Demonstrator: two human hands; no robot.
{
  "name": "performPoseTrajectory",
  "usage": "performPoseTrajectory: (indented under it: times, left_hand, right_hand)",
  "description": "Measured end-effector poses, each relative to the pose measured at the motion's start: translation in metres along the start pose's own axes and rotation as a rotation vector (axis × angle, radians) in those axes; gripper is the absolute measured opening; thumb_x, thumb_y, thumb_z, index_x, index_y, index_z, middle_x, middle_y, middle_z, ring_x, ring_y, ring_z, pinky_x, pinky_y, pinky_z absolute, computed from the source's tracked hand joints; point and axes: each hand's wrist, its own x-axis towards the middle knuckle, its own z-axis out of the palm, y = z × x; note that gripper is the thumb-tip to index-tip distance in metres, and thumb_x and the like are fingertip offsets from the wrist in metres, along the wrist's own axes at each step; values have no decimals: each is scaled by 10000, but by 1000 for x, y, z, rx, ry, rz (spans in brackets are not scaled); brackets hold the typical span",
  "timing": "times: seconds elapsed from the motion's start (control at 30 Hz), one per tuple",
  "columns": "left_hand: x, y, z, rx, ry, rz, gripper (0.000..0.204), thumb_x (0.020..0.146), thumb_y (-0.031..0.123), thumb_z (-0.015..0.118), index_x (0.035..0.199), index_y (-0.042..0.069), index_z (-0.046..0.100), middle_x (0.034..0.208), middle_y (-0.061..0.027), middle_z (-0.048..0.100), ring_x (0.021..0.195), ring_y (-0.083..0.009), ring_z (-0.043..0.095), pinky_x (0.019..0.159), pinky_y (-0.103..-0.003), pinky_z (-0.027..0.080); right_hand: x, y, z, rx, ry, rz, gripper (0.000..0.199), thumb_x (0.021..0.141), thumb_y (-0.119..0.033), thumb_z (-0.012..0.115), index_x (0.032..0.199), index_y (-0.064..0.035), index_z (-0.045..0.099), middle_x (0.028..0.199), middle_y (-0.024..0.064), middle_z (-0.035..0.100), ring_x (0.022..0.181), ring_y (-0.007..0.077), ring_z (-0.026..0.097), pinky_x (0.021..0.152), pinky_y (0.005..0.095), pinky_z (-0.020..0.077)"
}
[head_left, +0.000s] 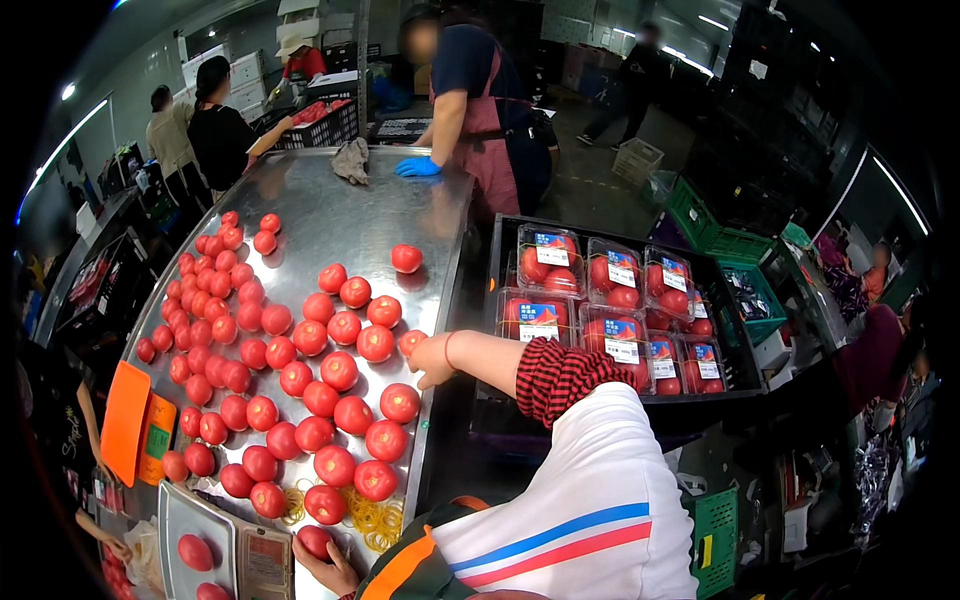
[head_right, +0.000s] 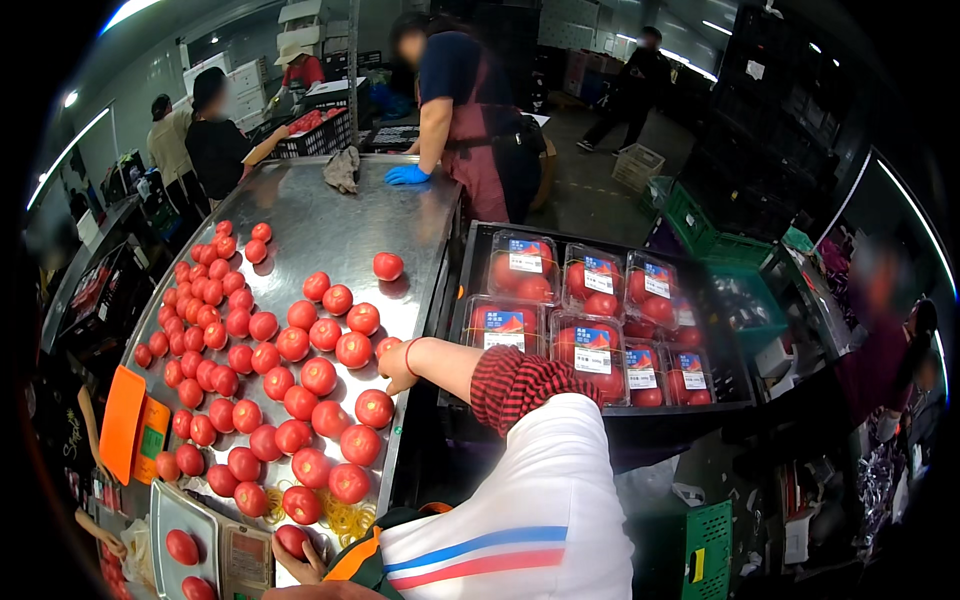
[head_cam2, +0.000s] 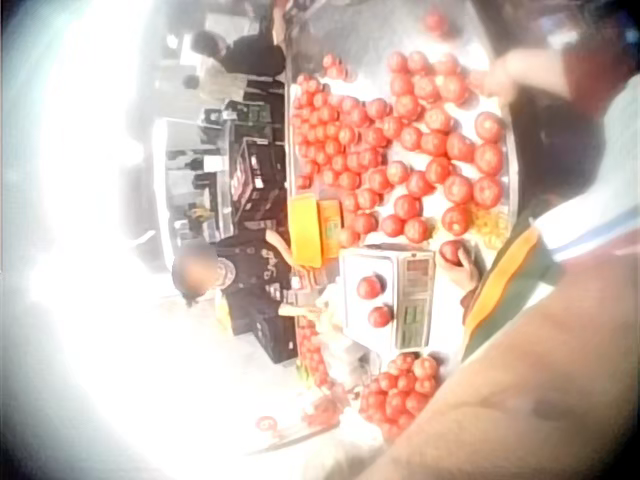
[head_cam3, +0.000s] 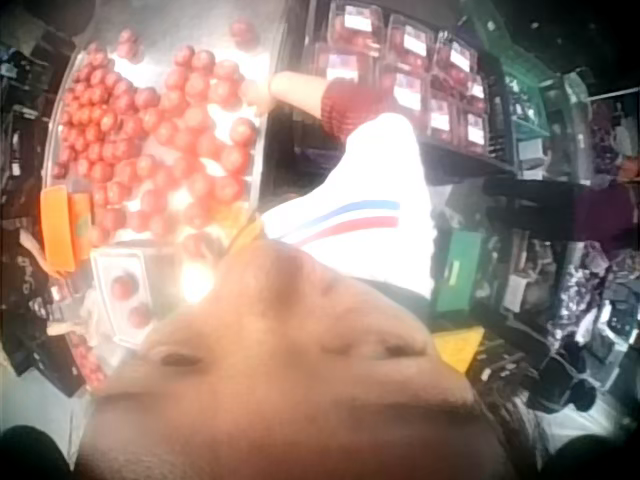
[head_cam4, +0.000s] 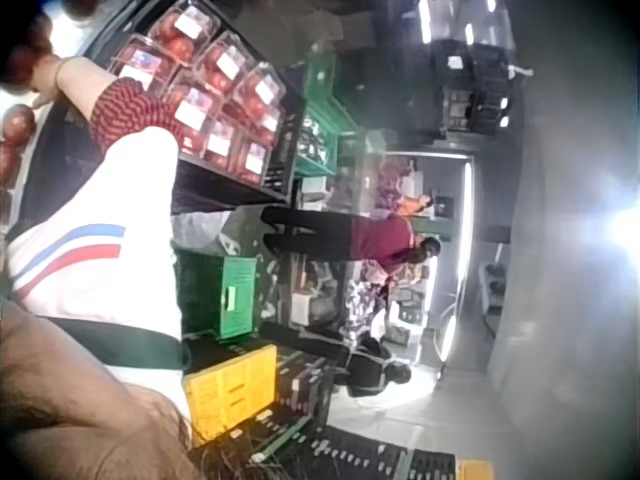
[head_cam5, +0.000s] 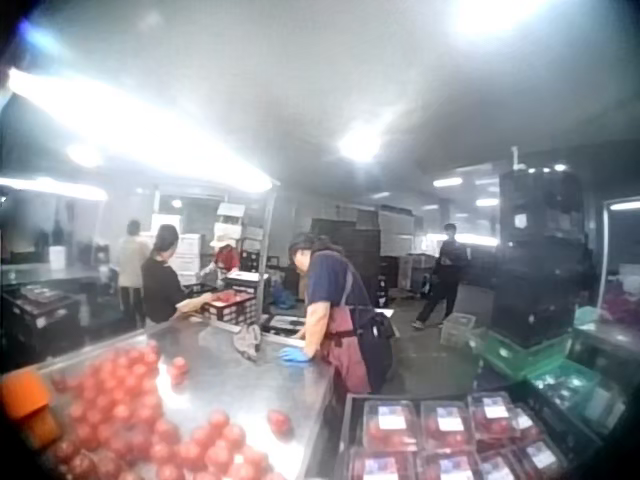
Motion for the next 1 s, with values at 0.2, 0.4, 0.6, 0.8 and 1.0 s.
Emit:
performPoseTrajectory:
  times: [0.2,0.4,0.6,0.8,1.0]
  left_hand:
    - [-4,-6,-2,17,43,49,653,849,160,630,1407,6,326,1374,-220,390,1282,-366,378,1083,-433,277]
    - [0,28,-4,-2,28,-39,668,827,127,633,1408,14,325,1388,-215,383,1296,-367,368,1093,-430,273]
    - [0,32,-6,6,14,-51,672,821,121,634,1408,17,324,1394,-215,374,1298,-370,364,1093,-433,276]
    - [0,33,-7,-5,-4,-68,662,834,136,623,1404,-1,316,1406,-232,360,1303,-387,358,1086,-446,282]
    - [0,35,-7,-26,-3,-66,670,830,138,627,1406,1,313,1403,-231,362,1303,-386,358,1084,-445,285]
  right_hand:
    - [2,-6,-3,-4,-14,-2,515,845,-371,595,1241,-43,567,1135,170,630,1058,312,597,911,396,463]
    - [-1,-1,-1,15,-9,22,493,843,-366,595,1224,-53,580,1122,170,632,1054,312,596,912,397,460]
    - [-2,-4,-2,27,-15,30,475,841,-365,594,1199,-53,595,1118,169,633,1055,313,595,912,397,460]
    - [2,-1,0,2,-20,23,468,848,-371,584,1192,-55,599,1104,168,637,1046,314,599,908,400,462]
    - [1,-1,1,-13,-18,16,455,850,-379,582,1161,-48,617,1079,174,644,1025,319,607,896,405,468]
